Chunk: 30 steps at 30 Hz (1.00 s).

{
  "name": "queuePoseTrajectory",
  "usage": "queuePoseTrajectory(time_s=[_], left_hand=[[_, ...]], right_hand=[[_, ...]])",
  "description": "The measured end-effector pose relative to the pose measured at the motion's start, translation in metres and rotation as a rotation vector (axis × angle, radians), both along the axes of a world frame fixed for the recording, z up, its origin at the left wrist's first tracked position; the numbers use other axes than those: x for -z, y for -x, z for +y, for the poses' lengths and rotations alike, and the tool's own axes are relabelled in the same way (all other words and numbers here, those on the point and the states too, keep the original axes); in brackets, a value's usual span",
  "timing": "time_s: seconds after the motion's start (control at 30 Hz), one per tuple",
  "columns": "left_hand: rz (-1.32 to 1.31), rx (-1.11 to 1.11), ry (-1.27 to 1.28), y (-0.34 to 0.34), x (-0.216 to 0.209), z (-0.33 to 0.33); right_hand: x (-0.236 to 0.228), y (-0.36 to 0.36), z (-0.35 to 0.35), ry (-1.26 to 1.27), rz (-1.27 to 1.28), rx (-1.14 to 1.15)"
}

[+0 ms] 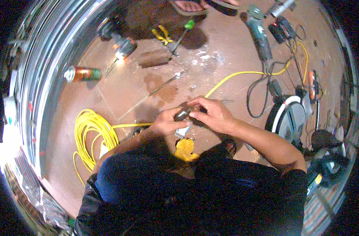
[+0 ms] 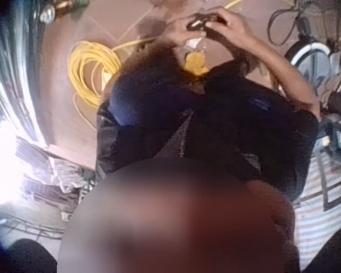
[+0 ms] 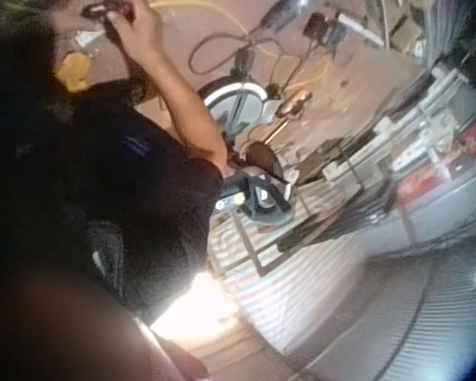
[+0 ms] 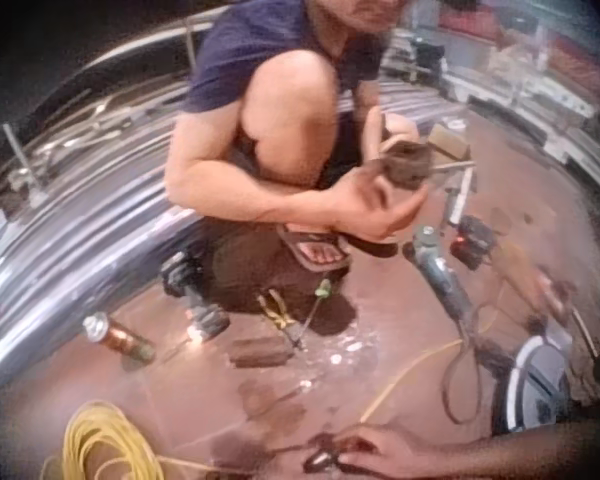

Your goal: The person sits on the floor and assembles a cylindrical metal part with a square metal block. They use a hammer to tap the components together, apply lubricant from a spray can, and wipe the assembly with a yellow cloth. The person repeatedly fits and removes the parts to check the connection.

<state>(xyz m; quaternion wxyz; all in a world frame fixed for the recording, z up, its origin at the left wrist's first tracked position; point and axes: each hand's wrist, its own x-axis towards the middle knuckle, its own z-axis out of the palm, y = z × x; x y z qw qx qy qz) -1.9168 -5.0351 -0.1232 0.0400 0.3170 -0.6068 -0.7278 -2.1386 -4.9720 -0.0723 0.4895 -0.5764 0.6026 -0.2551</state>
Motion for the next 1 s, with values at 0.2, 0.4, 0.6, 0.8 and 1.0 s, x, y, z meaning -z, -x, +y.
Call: queuePoseTrajectory(time_s=[0.2, 0.4, 0.6, 0.8, 1.0], left_hand=[[-0.055, 0.167, 0.107, -0.018, 0.015, 0.018], [0.016, 0.131, 0.309, -0.022, 0.021, 0.027], [-0.004, 0.038, 0.205, -0.023, 0.022, 0.007], [0.175, -0.171, -0.065, -0.047, 0.013, -0.019], [-0.047, -0.233, 0.57, -0.094, -0.001, -0.018]], right_hand=[[-0.008, -0.004, -0.007, 0.154, 0.201, -0.358], [0.01, -0.017, 0.002, -0.081, 0.288, -0.218], [0.025, -0.004, -0.005, -0.209, 0.058, -0.043], [0.035, 0.015, -0.053, -0.346, -0.469, 0.13], [0.047, -0.02, -0.096, -0.405, -0.61, -0.062]])
